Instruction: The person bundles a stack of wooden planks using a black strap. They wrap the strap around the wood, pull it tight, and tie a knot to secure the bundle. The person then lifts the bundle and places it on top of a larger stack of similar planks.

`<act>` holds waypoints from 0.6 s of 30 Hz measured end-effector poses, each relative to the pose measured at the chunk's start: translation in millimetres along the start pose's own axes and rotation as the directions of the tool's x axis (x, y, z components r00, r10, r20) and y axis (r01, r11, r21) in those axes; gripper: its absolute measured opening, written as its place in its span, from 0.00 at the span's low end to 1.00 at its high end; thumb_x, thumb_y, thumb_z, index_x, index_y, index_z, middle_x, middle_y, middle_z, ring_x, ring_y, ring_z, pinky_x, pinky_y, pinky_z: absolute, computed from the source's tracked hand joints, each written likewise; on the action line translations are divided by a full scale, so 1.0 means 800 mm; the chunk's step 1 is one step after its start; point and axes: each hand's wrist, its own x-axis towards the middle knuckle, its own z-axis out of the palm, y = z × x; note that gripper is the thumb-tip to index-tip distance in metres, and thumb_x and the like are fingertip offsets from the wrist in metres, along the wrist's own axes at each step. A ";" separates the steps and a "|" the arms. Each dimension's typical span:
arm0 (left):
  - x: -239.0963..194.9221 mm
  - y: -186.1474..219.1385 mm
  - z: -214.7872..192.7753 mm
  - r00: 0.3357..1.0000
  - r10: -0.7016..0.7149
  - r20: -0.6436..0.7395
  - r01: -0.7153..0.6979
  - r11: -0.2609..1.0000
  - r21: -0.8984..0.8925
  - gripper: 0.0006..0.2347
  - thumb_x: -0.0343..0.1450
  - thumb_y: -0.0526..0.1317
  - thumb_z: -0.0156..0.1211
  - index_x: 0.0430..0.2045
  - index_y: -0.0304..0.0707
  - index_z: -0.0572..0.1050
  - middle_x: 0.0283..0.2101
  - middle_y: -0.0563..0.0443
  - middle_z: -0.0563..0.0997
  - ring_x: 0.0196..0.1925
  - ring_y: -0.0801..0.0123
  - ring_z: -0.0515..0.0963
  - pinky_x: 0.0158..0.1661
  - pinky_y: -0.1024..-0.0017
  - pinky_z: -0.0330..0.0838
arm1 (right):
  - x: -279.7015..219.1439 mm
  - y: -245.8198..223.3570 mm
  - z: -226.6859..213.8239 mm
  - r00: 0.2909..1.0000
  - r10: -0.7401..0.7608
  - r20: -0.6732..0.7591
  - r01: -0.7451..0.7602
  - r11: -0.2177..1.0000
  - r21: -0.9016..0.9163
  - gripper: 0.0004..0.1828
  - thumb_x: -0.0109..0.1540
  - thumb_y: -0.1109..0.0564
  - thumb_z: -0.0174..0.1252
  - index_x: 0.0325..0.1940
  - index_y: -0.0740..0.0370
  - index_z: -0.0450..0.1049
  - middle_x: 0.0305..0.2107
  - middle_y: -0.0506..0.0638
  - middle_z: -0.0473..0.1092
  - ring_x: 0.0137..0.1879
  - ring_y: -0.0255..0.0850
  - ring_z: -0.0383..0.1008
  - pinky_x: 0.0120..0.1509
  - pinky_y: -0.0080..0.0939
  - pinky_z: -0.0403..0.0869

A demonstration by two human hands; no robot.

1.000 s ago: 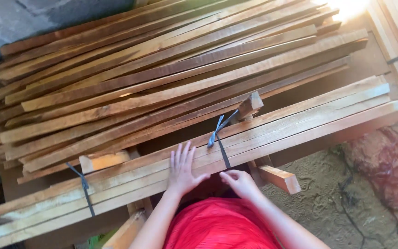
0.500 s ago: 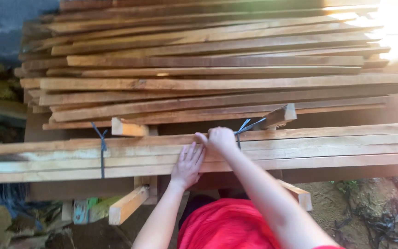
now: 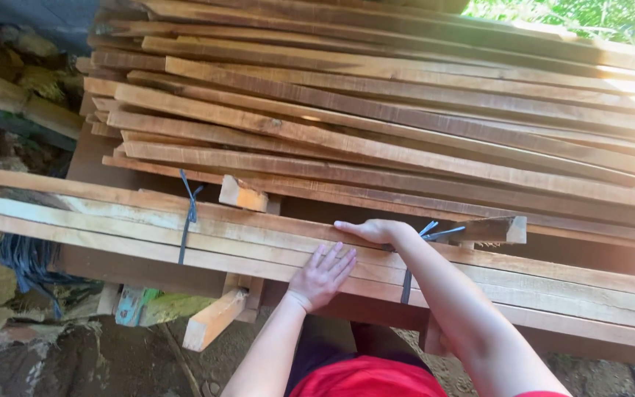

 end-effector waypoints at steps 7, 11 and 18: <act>-0.002 0.003 0.005 1.000 -0.019 0.002 0.019 1.000 -0.017 0.25 0.72 0.44 0.51 0.67 0.44 0.68 0.74 0.52 0.63 0.76 0.53 0.61 0.71 0.47 0.51 | -0.025 -0.017 -0.004 0.995 0.099 -0.017 -0.099 0.995 0.030 0.62 0.52 0.09 0.36 0.56 0.65 0.81 0.51 0.66 0.77 0.59 0.58 0.79 0.63 0.52 0.75; 0.006 -0.003 -0.012 0.996 -0.068 0.054 0.071 0.996 -0.057 0.28 0.69 0.46 0.56 0.67 0.46 0.68 0.75 0.54 0.63 0.76 0.56 0.61 0.72 0.50 0.49 | -0.071 -0.046 0.003 0.928 -0.076 -0.366 0.037 0.993 -0.112 0.47 0.56 0.16 0.46 0.52 0.58 0.81 0.46 0.62 0.77 0.57 0.56 0.76 0.63 0.51 0.73; -0.005 0.032 -0.137 0.709 -0.609 0.355 0.622 0.302 -0.723 0.15 0.71 0.44 0.65 0.50 0.41 0.78 0.55 0.48 0.81 0.60 0.54 0.76 0.64 0.60 0.66 | -0.070 -0.086 0.055 0.212 -0.675 -0.707 0.580 0.669 -0.465 0.11 0.61 0.52 0.64 0.42 0.59 0.76 0.42 0.55 0.76 0.50 0.53 0.77 0.56 0.49 0.75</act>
